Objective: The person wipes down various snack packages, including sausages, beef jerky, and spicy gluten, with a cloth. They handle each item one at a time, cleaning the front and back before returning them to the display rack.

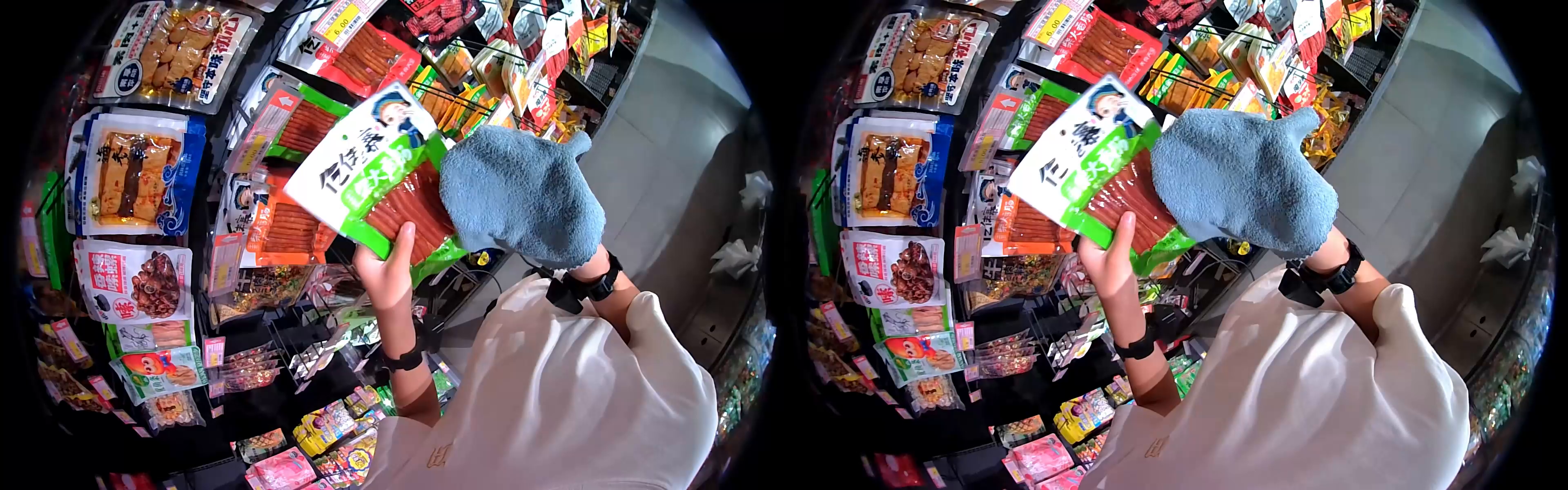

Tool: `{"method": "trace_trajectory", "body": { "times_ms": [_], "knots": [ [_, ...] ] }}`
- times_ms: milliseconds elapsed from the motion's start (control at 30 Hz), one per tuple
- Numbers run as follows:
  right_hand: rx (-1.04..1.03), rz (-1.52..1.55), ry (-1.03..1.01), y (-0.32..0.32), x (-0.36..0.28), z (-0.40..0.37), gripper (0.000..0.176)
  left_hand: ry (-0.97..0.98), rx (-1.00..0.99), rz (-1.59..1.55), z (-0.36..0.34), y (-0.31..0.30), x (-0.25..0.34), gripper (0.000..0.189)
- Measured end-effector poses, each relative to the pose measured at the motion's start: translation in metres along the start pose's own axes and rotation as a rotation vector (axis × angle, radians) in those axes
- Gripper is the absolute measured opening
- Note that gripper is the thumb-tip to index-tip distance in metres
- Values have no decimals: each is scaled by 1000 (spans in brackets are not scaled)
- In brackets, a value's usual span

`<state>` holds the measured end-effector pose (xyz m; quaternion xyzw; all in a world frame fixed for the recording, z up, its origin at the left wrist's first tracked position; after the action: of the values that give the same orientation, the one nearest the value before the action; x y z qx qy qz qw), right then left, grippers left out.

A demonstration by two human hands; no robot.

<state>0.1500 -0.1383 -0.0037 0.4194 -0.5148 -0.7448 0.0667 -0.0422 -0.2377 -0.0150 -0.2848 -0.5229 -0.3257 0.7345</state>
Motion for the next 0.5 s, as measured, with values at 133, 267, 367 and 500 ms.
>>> {"method": "trace_trajectory", "body": {
  "times_ms": [133,267,367,500],
  "knots": [
    [-13,-361,-92,-32,20,-5,83,-22,-16,-3,-5,0,-13,21],
    [-47,-860,-139,-59,41,-10,69,-94,68,-169,-10,10,-7,21],
    [-93,-1202,-196,-69,50,-8,62,-128,116,-185,-12,11,-5,21],
    [-160,-1542,-242,-78,62,-6,58,-146,18,-105,-17,7,-4,22]
  ]
}}
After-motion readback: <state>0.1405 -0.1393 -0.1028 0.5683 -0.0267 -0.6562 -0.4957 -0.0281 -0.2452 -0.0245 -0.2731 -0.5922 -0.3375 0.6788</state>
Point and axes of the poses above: each hand's wrist, its own z-axis towards the middle knuckle, its own y-axis out of the palm, x = y × z, the point moved 1 cm from there along z, towards the middle knuckle, and after that the axes turned 5 degrees about -z, right-handed, at the moved point
